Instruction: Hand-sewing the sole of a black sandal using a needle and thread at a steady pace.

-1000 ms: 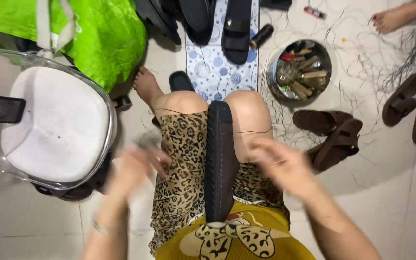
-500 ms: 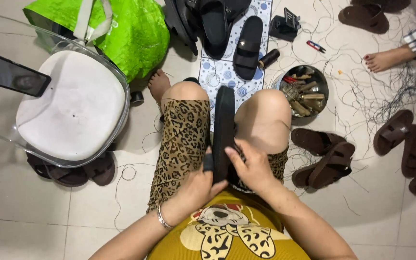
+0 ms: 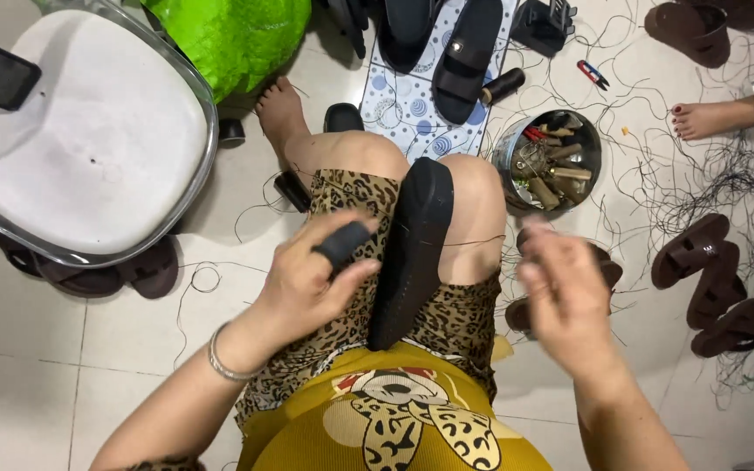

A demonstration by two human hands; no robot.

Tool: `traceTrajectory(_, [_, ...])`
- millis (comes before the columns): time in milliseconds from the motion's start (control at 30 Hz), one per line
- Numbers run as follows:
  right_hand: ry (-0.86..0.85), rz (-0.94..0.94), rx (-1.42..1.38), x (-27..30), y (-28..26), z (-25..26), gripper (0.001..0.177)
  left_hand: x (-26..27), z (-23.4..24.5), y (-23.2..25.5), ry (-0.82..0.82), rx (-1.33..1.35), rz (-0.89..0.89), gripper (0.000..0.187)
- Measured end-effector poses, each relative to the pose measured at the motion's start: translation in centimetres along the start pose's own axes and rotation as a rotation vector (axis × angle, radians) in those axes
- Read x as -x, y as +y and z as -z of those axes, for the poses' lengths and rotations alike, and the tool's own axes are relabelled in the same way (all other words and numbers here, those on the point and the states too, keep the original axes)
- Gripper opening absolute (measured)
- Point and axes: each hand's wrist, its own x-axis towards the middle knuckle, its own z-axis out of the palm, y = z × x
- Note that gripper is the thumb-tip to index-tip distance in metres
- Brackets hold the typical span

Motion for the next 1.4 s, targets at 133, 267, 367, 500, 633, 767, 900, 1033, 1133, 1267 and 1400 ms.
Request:
traceTrajectory(133, [-0.108, 0.128, 0.05, -0.4, -0.9, -2.2, 0.036, -4.1, 0.1, -0.5, -0.201, -0.026, -0.095, 0.063])
traceTrajectory(267, [-0.189, 0.174, 0.154, -3.1, -3.8, -1.5, 0.046, -6.2, 0.1, -1.1, -0.505, -0.001, 0.094, 0.099])
traceTrajectory(367, [-0.231, 0.196, 0.218, -3.5, -4.1, -1.4, 0.053, -6.4, -0.2, -2.0, -0.538, -0.052, 0.052, 0.104])
traceTrajectory(500, [-0.193, 0.226, 0.332, -3.4, -4.0, -1.6, 0.052, -6.5, -0.8, -2.7, -0.577, -0.062, 0.029, 0.102])
traceTrajectory(633, [-0.241, 0.231, 0.529, -3.8, -5.3, -0.9, 0.062, -6.2, -1.4, -3.1, -0.526, -0.076, -0.002, 0.098])
traceTrajectory(767, [-0.289, 0.266, 0.615, -5.7, -5.6, -1.3, 0.039, -6.4, -2.2, -3.5, -0.462, -0.058, -0.023, 0.103])
traceTrajectory(900, [-0.264, 0.283, 0.549, -7.2, -5.8, -2.3, 0.027, -6.4, -2.6, -3.8, -0.472, -0.063, 0.005, 0.107])
traceTrajectory(1033, [-0.199, 0.212, 0.306, -5.8, -3.2, -1.7, 0.038, -5.5, -1.5, -1.5, -0.246, -0.177, -0.125, 0.064])
traceTrajectory(1133, [-0.204, 0.177, 0.221, -4.5, -1.7, -1.8, 0.039, -5.2, 0.3, 0.0, -0.318, 0.43, 0.197, 0.011])
traceTrajectory(1267, [-0.151, 0.238, 0.2, -4.4, -1.1, -2.1, 0.046, -5.0, -0.4, -0.3, -0.361, 0.863, 0.401, 0.02])
traceTrajectory(1400, [-0.16, 0.342, 0.196, -5.2, -2.1, -1.3, 0.054, -5.6, -3.2, 1.0, -0.652, 0.121, 0.291, 0.025])
